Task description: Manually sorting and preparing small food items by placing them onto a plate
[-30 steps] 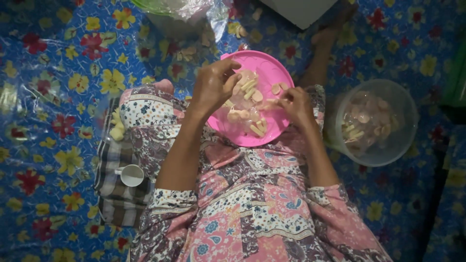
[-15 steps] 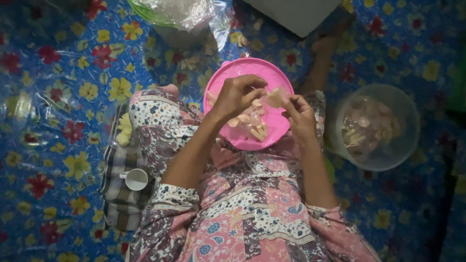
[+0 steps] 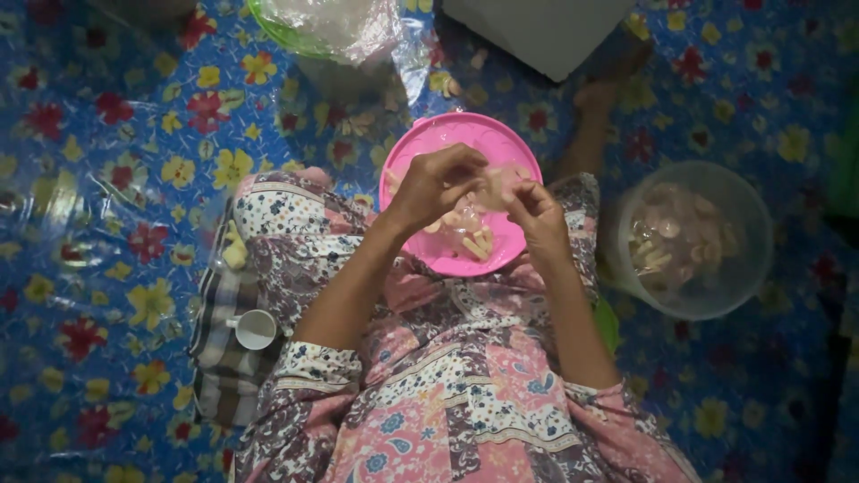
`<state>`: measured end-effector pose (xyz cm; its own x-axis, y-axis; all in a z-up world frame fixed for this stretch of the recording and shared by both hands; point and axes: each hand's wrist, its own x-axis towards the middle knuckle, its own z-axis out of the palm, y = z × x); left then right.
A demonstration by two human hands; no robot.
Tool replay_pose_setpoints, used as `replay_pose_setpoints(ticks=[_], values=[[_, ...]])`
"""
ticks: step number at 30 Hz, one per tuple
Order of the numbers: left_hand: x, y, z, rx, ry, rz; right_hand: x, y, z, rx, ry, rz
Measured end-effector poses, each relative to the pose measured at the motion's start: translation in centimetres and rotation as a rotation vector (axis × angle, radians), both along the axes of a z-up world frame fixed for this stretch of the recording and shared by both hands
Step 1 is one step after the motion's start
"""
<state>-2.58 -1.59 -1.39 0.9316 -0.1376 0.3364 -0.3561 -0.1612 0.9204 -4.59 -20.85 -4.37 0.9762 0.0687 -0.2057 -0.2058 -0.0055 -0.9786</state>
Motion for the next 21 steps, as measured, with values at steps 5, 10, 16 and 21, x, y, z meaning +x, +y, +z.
replay_pose_setpoints(ticks=[5, 10, 16, 21], values=[[-0.5, 0.0, 0.5, -0.002, 0.051, -0.011, -0.1, 0.8, 3.7, -0.07, -0.131, 0.061], [-1.4, -0.4, 1.4, 0.03, 0.065, -0.07, 0.3, 0.2, 2.1, -0.046, -0.202, 0.049], [-1.4, -1.4, 1.5, 0.099, -0.047, -0.061, 0.2, -0.2, 2.8, -0.002, -0.229, -0.018], [-1.3, -1.5, 2.0, 0.191, -0.112, -0.093, -0.3, 0.1, 3.6, 0.094, -0.212, -0.047]])
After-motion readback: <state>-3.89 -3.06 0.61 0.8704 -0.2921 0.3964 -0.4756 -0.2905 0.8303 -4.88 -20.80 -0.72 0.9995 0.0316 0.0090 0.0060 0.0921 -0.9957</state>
